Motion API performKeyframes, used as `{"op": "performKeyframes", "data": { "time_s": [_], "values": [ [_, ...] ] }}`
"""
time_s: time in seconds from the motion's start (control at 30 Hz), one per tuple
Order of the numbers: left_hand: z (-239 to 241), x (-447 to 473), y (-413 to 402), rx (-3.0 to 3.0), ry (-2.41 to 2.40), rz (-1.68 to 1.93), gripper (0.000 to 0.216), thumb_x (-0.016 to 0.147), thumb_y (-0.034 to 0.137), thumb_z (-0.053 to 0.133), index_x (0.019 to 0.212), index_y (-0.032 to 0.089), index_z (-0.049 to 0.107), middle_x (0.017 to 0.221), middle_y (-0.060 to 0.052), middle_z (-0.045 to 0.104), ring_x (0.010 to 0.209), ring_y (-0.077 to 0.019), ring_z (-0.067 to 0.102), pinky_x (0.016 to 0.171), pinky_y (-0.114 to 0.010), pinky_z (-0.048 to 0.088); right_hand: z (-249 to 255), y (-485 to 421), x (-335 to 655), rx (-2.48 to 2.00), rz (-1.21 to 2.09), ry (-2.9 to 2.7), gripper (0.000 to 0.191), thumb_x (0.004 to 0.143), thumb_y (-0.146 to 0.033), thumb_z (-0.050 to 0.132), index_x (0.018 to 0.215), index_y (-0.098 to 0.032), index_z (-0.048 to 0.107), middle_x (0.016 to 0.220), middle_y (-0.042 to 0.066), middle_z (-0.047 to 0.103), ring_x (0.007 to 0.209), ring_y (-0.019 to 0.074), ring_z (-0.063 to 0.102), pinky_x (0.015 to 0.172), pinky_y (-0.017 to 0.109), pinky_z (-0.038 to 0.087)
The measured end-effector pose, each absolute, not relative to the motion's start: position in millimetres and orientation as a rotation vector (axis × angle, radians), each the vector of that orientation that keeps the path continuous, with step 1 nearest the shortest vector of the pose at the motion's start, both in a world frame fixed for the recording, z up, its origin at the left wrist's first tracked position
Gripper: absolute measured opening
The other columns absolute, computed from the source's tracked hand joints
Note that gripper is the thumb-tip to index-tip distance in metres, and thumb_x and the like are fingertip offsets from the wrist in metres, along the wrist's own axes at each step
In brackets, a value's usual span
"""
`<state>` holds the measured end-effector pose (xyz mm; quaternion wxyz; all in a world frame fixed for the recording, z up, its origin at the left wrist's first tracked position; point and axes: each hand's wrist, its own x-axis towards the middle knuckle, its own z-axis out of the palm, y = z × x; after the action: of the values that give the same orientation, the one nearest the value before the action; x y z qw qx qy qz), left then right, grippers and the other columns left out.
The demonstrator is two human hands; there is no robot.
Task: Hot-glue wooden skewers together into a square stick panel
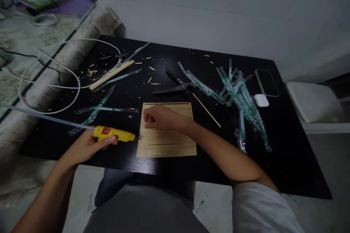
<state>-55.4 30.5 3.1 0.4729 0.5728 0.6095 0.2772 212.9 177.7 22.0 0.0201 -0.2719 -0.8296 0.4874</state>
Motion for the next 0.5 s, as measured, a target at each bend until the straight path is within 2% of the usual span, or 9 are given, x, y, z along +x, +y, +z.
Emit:
{"op": "performKeyframes", "data": {
  "time_s": [0.2, 0.37, 0.5],
  "values": [
    [2.7, -54.7, 30.4, 1.442, 1.438, 0.658, 0.036, 0.09, 0.051, 0.071, 0.08, 0.017, 0.078, 0.069, -0.003, 0.074, 0.056, -0.0131, 0.061, 0.053, -0.021, 0.052, 21.2, 178.4, 212.0, -0.853, 1.448, -2.627, 0.005, 0.087, -0.013, 0.07, 0.088, -0.017, 0.067, 0.081, -0.002, 0.067, 0.073, 0.0109, 0.058, 0.069, 0.024, 0.04],
    [8.4, -56.3, 32.3, 1.489, 1.378, 0.63, 0.028, 0.09, 0.044, 0.072, 0.081, 0.019, 0.078, 0.074, -0.003, 0.076, 0.064, -0.0153, 0.068, 0.06, -0.022, 0.056, 20.6, 178.9, 212.0, -0.885, 1.448, -2.623, 0.008, 0.086, -0.017, 0.074, 0.088, -0.018, 0.067, 0.081, -0.002, 0.066, 0.073, 0.0112, 0.058, 0.07, 0.024, 0.039],
    [14.3, -55.5, 32.5, 1.488, 1.37, 0.563, 0.023, 0.089, 0.041, 0.073, 0.089, 0.019, 0.08, 0.073, -0.002, 0.075, 0.062, -0.0153, 0.068, 0.055, -0.021, 0.055, 18.0, 179.7, 213.5, -0.848, 1.471, -2.6, 0.007, 0.087, -0.019, 0.074, 0.088, -0.018, 0.068, 0.079, -0.003, 0.066, 0.07, 0.01, 0.057, 0.066, 0.024, 0.036]
  ]
}}
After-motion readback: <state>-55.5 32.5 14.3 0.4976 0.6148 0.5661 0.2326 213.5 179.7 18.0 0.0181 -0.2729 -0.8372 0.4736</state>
